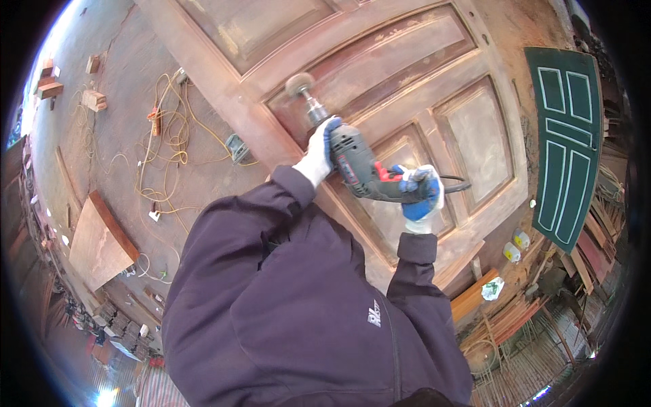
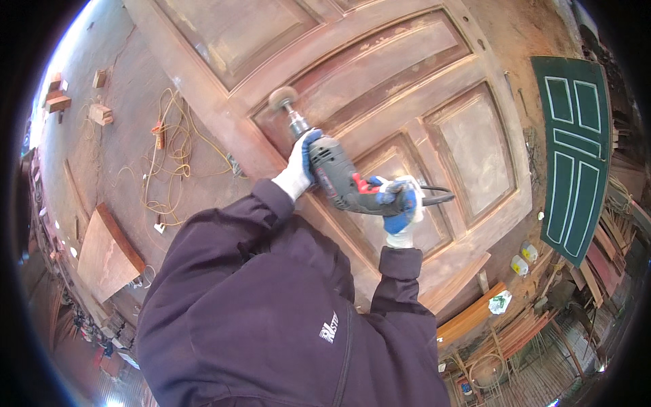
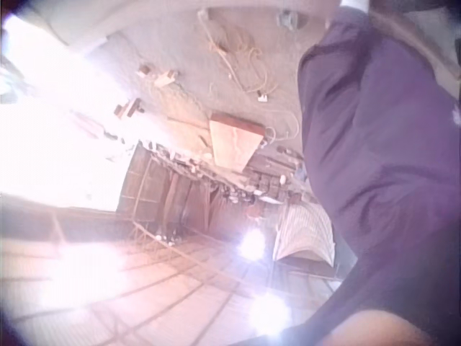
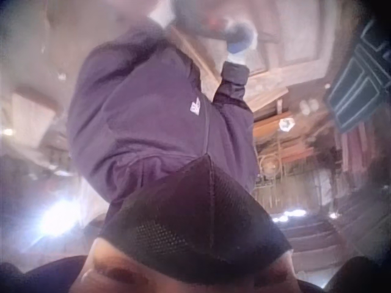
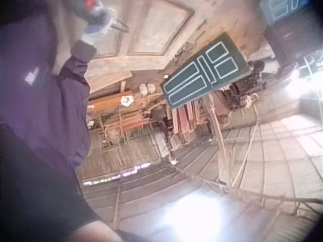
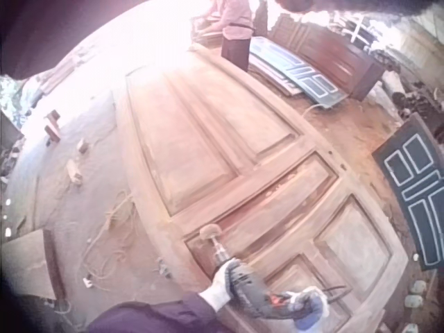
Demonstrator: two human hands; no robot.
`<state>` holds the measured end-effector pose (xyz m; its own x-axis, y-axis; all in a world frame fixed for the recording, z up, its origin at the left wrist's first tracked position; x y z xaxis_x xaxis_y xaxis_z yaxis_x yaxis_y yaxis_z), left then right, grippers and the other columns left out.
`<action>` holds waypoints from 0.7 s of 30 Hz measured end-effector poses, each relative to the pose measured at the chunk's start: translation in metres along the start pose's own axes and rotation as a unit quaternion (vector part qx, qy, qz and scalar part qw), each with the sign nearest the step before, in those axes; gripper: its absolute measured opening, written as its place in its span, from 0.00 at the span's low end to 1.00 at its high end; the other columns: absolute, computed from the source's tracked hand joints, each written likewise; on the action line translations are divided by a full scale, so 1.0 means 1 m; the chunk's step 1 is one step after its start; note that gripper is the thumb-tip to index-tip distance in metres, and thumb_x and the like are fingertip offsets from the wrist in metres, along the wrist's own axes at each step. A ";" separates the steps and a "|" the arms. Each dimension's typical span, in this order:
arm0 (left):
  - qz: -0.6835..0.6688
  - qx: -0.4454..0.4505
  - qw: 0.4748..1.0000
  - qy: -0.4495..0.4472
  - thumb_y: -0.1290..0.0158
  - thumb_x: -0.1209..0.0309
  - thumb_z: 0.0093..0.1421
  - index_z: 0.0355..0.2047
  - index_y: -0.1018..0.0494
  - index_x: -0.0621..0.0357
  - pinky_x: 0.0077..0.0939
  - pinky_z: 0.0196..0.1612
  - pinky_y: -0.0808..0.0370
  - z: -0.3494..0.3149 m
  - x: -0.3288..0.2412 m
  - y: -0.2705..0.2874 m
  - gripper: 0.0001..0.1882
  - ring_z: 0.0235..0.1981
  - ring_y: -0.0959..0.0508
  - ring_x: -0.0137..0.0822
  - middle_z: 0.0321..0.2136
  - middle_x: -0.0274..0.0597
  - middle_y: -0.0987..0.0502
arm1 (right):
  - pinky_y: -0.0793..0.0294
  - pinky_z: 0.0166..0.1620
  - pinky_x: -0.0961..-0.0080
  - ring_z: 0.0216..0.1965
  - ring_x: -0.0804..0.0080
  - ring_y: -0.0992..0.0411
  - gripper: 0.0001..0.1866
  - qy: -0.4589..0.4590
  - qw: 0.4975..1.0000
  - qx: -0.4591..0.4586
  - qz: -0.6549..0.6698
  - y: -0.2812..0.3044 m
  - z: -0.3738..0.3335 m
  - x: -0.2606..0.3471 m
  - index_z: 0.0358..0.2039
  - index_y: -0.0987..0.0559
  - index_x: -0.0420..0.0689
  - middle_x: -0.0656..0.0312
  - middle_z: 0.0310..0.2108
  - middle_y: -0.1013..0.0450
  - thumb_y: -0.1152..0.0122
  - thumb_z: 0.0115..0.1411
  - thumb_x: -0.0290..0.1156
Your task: The person uses a power sander to smooth the surface of a large wooden door lying flat on the floor. They move the sander across the panels and edges, focusing on different sections throughout the clip.
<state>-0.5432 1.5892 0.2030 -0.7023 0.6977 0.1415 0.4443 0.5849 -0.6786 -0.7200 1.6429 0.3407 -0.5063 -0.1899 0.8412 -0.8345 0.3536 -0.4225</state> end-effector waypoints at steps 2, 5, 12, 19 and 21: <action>-0.013 0.018 1.000 -0.009 0.47 0.59 0.56 0.27 0.27 0.52 0.37 0.32 0.24 0.039 0.007 -0.031 0.10 0.23 0.23 0.39 0.22 0.39 0.23 | 0.38 0.52 0.53 0.20 0.69 0.38 0.17 0.024 0.999 -0.031 0.021 0.017 0.023 0.022 0.26 0.31 0.45 0.65 0.16 0.40 0.60 0.63 0.43; 0.053 -0.038 0.993 -0.098 0.44 0.63 0.55 0.28 0.28 0.52 0.33 0.30 0.24 0.106 0.020 -0.078 0.08 0.22 0.24 0.36 0.21 0.38 0.24 | 0.40 0.53 0.53 0.21 0.70 0.38 0.18 0.059 0.998 -0.036 0.011 0.062 0.068 0.060 0.24 0.30 0.47 0.67 0.15 0.40 0.59 0.62 0.45; 0.182 -0.006 0.970 -0.160 0.42 0.60 0.51 0.31 0.24 0.57 0.31 0.33 0.26 0.213 0.009 -0.199 0.14 0.26 0.24 0.36 0.26 0.41 0.22 | 0.41 0.56 0.50 0.22 0.69 0.39 0.20 0.120 0.989 -0.081 0.000 0.111 0.167 0.124 0.25 0.28 0.45 0.65 0.17 0.40 0.53 0.60 0.50; 0.065 0.051 0.994 -0.076 0.46 0.61 0.55 0.31 0.27 0.56 0.36 0.32 0.24 0.203 0.023 -0.143 0.11 0.24 0.22 0.40 0.24 0.41 0.23 | 0.40 0.54 0.51 0.21 0.69 0.38 0.17 0.104 0.994 -0.018 -0.017 0.081 0.131 0.107 0.26 0.30 0.44 0.64 0.16 0.40 0.58 0.64 0.44; 0.020 -0.001 0.994 -0.103 0.48 0.61 0.56 0.32 0.27 0.56 0.37 0.33 0.23 0.175 0.032 -0.117 0.11 0.25 0.22 0.40 0.25 0.43 0.22 | 0.39 0.53 0.51 0.21 0.69 0.38 0.17 0.081 0.996 0.029 -0.024 0.071 0.116 0.108 0.27 0.31 0.44 0.64 0.16 0.40 0.59 0.64 0.43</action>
<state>-0.7149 1.4708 0.1607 -0.7835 0.6204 -0.0359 0.4743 0.5597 -0.6796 -0.8594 1.5418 0.3624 -0.4269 -0.0536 0.9027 -0.8709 0.2934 -0.3944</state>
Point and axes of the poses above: each hand's wrist, its own z-axis towards the middle knuckle, its own y-axis out of the back of the hand, x = y × z, the point moved 4 cm from there along z, towards the middle knuckle
